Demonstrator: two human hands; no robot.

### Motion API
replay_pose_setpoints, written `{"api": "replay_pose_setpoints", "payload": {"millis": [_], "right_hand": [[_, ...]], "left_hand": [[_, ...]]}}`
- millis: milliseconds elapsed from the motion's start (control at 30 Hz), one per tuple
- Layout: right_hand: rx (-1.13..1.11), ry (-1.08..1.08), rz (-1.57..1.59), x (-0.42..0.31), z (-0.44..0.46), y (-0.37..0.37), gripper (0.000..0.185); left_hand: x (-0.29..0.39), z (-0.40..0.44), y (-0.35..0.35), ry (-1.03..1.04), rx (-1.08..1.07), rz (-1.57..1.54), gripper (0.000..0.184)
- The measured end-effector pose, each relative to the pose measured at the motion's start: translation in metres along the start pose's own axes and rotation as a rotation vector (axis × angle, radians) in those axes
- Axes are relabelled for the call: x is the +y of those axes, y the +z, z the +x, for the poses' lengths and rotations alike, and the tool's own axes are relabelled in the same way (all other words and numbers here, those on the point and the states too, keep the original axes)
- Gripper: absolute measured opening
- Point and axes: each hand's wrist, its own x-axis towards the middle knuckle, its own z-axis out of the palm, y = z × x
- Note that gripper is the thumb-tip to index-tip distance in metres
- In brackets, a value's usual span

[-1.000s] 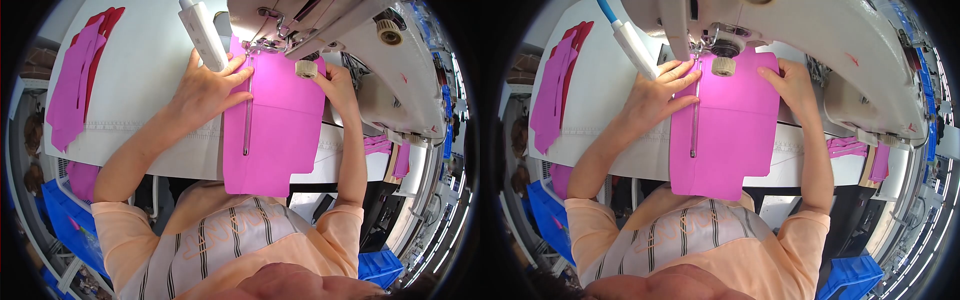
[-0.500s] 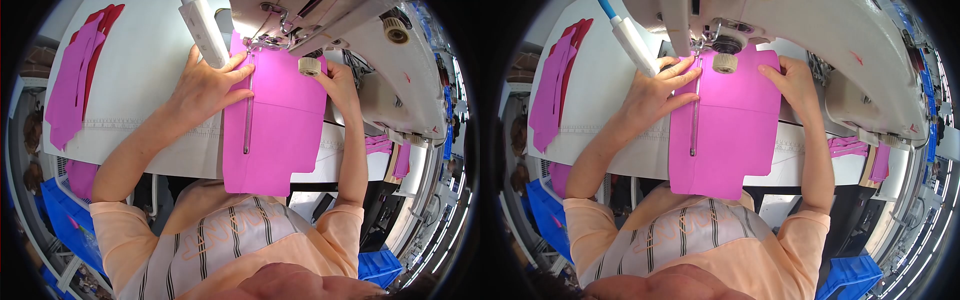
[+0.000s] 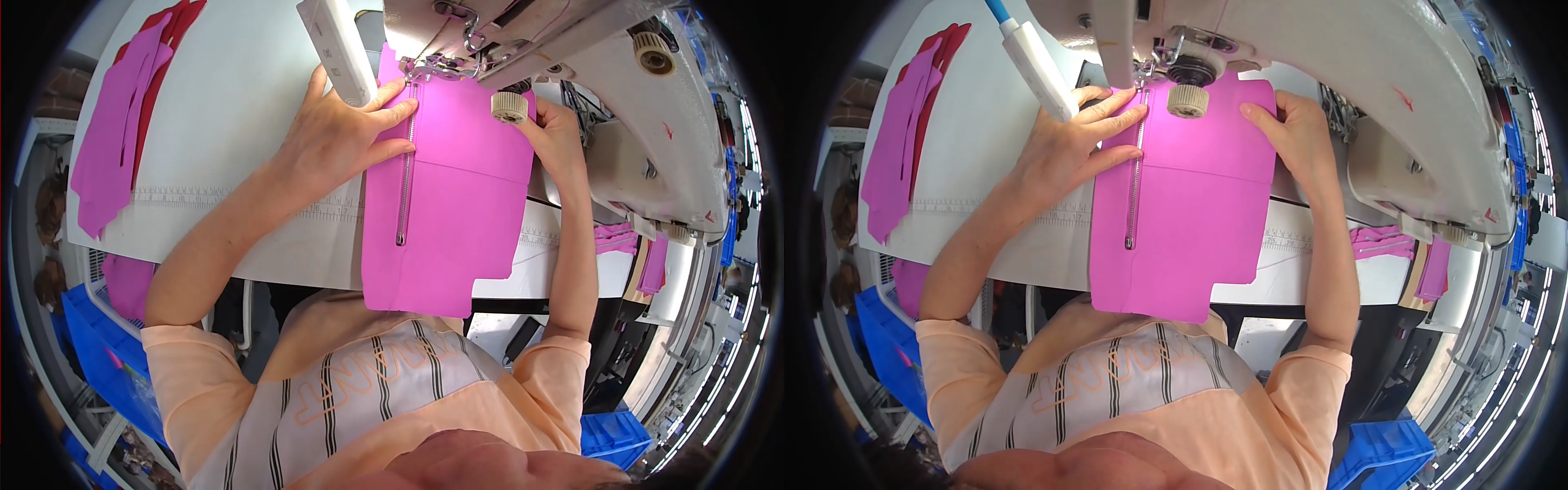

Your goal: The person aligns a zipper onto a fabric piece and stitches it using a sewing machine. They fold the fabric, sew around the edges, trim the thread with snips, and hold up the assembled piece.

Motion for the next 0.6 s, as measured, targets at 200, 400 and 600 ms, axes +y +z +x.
{"api": "replay_pose_setpoints", "payload": {"millis": [200,400,600], "right_hand": [[0.01,0.013,-0.026,-0.006,-0.002,0.0,0.027],[0.025,0.027,-0.016,0.002,0.0,0.001,0.027],[0.398,-0.534,-0.517,-0.019,-0.015,0.016,0.022]], "left_hand": [[0.0,0.0,-0.001,-0.006,0.007,-0.018,0.044],[-0.003,0.0,0.003,0.007,0.031,-0.014,0.043],[-0.005,0.0,0.007,0.029,0.029,0.028,0.044]]}}
